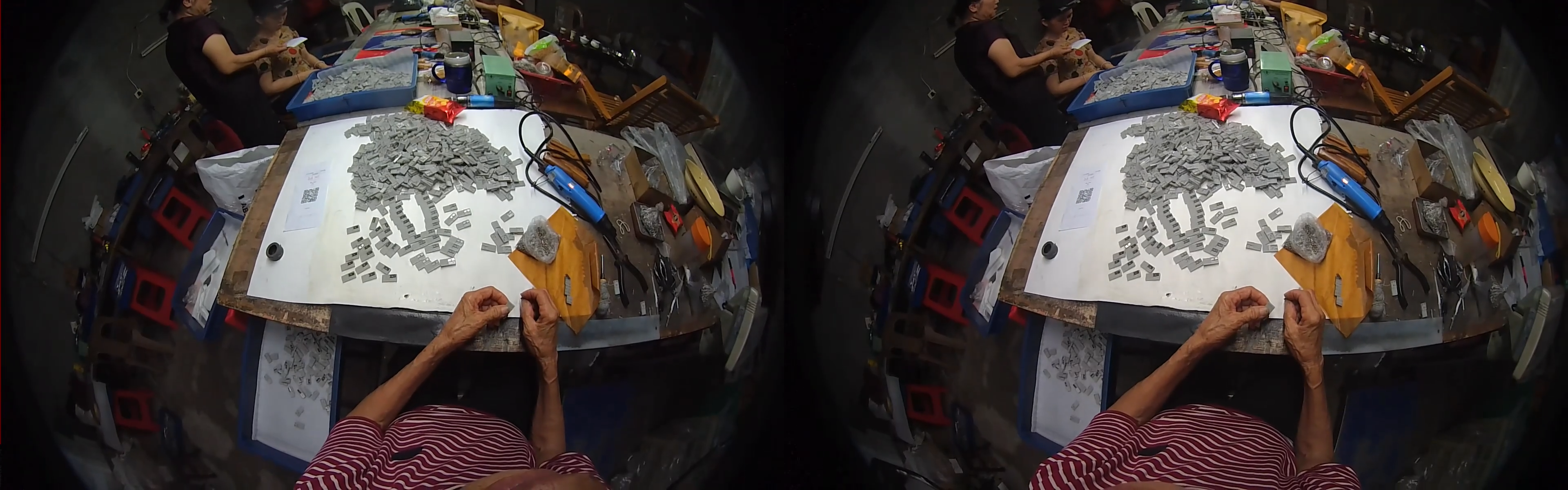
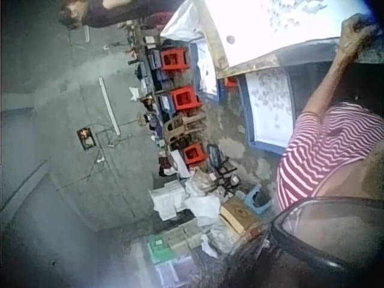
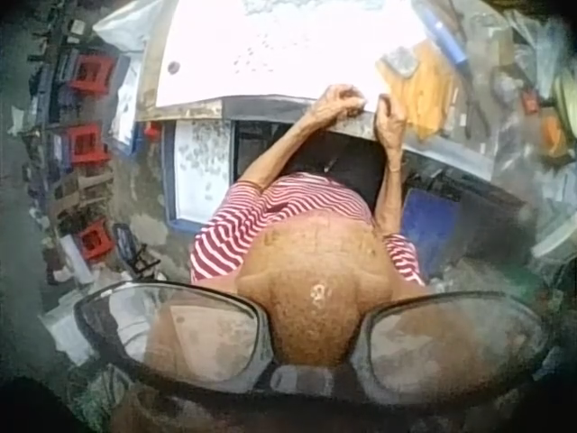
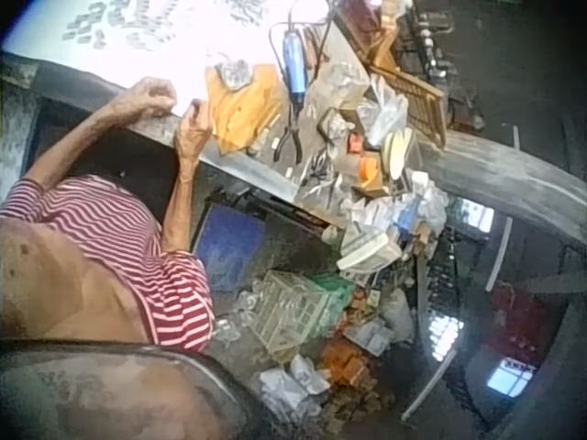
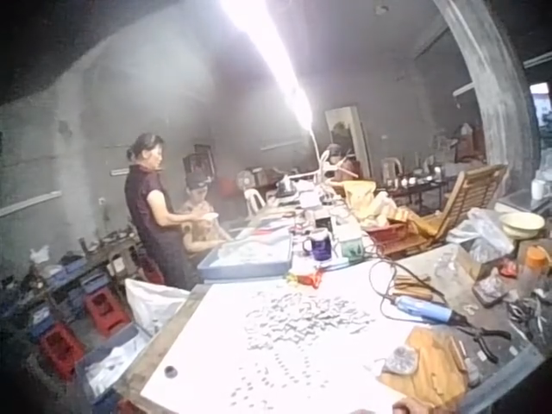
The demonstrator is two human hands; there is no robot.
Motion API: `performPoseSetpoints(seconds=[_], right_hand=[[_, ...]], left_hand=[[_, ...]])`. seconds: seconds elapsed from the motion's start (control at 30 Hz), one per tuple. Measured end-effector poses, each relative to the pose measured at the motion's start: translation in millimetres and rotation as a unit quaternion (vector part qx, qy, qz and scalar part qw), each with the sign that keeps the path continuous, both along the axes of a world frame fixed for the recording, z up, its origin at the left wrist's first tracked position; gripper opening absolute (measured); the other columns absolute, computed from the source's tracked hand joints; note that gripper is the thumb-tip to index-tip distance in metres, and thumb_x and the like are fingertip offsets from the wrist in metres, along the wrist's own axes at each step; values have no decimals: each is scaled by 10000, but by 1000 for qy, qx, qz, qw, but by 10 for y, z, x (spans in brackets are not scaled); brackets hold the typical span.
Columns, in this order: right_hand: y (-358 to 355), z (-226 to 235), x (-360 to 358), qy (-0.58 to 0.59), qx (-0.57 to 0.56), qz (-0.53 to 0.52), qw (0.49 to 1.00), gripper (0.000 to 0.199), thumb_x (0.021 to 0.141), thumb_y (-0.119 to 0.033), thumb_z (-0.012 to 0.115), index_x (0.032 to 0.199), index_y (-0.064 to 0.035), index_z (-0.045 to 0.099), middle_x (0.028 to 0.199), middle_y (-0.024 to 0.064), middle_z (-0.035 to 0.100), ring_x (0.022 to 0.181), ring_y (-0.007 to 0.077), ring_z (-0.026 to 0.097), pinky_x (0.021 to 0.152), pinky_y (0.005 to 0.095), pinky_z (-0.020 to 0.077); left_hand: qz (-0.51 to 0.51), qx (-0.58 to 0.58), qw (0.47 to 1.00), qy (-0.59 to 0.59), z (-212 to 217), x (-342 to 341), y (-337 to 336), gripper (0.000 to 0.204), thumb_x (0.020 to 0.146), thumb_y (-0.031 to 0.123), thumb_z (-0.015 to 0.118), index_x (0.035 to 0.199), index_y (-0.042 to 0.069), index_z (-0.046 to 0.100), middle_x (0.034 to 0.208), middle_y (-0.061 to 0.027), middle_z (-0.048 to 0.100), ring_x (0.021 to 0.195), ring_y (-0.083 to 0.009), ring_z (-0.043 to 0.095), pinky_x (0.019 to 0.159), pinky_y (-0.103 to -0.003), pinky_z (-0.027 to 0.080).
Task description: Manually inspecting and sorting small metal industrial components at a workbench.
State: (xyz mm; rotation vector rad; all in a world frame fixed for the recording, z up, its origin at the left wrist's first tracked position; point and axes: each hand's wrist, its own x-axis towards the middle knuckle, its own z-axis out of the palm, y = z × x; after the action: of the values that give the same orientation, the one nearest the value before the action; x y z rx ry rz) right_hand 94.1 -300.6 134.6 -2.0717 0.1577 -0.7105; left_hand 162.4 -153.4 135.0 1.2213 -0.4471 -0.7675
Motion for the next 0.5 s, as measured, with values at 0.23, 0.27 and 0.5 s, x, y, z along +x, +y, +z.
performPoseSetpoints(seconds=[0.23,0.27,0.5], right_hand=[[8,3,25,-9,-11,-6,1000,73,755,60,521,818,24,533,711,107,503,544,189,474,510,286,384],[12,16,23,-3,-15,-7,1000,72,758,60,521,819,25,535,713,102,504,544,178,472,509,280,382],[12,25,29,-1,8,-4,1000,74,759,61,522,824,28,535,720,88,503,542,156,460,508,268,377]], left_hand=[[3,17,1000,-19,-3,28,7,185,813,174,624,890,17,562,711,11,537,611,-59,478,565,-188,393],[8,14,1000,-19,-8,28,3,192,810,182,628,887,19,564,711,11,542,607,-58,480,560,-185,392],[5,4,1000,-10,-20,37,-2,178,813,165,625,891,16,567,712,8,544,609,-58,486,564,-189,400]])
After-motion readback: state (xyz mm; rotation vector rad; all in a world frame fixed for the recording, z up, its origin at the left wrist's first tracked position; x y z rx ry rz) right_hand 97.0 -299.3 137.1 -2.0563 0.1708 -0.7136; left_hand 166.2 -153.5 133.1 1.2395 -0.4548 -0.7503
